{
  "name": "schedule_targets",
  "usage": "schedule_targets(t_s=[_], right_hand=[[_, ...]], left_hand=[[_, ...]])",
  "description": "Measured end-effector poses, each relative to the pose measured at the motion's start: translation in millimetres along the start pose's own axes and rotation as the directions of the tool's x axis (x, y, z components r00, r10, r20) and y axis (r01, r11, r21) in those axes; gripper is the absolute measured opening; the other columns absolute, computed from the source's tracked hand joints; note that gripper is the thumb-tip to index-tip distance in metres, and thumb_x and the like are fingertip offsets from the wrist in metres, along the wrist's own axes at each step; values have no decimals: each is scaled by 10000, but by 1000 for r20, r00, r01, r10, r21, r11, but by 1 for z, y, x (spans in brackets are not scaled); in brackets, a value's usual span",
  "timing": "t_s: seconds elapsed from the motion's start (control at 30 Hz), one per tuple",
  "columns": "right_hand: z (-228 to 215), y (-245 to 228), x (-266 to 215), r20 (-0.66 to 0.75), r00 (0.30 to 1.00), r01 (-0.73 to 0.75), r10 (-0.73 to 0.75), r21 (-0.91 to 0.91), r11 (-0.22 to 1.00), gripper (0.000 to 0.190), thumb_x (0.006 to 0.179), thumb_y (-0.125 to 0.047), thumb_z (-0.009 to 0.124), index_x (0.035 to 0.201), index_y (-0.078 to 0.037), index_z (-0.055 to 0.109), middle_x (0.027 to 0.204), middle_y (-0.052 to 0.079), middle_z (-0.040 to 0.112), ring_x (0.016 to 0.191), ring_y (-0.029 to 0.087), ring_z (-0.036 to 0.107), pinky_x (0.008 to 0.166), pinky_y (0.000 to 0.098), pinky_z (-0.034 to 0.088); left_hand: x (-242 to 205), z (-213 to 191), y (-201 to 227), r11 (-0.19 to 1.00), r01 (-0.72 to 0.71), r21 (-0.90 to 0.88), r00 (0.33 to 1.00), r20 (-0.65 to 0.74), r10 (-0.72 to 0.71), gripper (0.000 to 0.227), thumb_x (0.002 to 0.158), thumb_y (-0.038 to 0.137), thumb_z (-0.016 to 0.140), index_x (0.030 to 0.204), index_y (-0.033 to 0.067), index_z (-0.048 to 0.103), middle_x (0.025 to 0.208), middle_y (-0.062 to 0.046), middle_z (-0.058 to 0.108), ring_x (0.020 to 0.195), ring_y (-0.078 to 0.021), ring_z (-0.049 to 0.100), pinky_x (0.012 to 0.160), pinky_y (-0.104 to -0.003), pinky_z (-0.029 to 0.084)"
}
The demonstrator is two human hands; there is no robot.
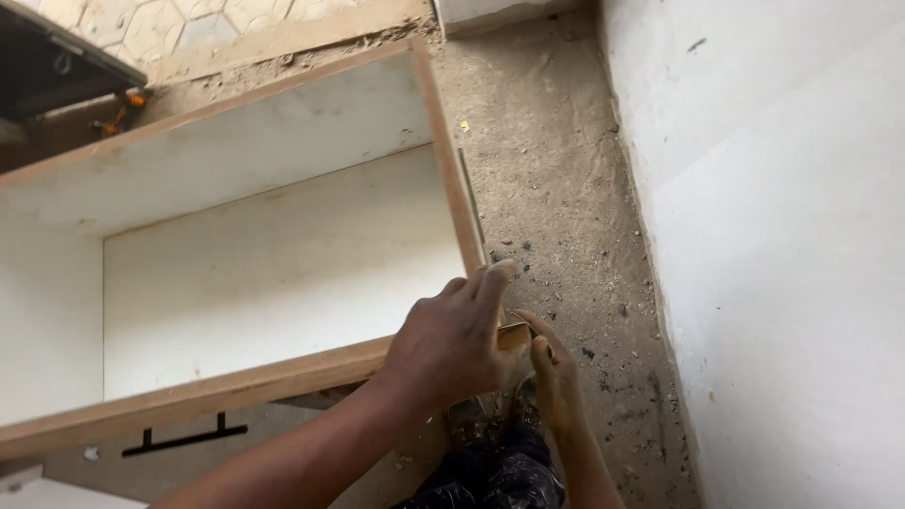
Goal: Sanding the edges of a wooden drawer with sandpaper to smooth the surfaces.
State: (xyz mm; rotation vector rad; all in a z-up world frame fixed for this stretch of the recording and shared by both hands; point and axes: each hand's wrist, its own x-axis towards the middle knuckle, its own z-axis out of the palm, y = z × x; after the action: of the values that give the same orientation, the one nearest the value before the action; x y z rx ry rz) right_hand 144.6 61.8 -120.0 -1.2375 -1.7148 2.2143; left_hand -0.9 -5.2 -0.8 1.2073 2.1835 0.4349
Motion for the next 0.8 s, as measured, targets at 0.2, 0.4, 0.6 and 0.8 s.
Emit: schedule_targets(t_s=[0.2,0.4,0.6,0.8], right_hand=[[10,-20,-41,-149,970,235,-193,358,904,950,802,-640,492,1465,39,449,1523,237,523,1422,358,512,1141,483,467],[21,-77,-26,-229,959,-207,170,-150,967,564,941,-410,373,1346,-191,698,1326,110,705,1230,261,604,1048,514,488],[-5,58,18,-234,972,5,-22,-75,997,425,1076,-280,417,684,-143,329,667,6,326,621,142,286,584,368,249],[12,-49,-41,-280,949,131,-147,-76,988,862,843,-675,344,1348,-47,650,1309,107,721,1235,246,662,1047,374,503]], left_hand=[[3,-2,4,999,30,-34,997,67,-28,927,726,104,762,1540,54,321,1386,-195,561,870,-274,636,573,-370,604],[2,-1,0,997,-67,-44,996,-57,65,685,895,281,706,1454,47,387,1124,-159,659,762,-316,657,521,-446,581],[3,9,-10,992,-129,17,985,-112,130,785,823,299,764,1463,30,398,1224,-168,634,853,-357,645,505,-495,548],[2,9,-8,994,-105,43,991,-77,108,919,747,220,766,1529,33,322,1251,-170,619,849,-372,646,485,-492,555]])
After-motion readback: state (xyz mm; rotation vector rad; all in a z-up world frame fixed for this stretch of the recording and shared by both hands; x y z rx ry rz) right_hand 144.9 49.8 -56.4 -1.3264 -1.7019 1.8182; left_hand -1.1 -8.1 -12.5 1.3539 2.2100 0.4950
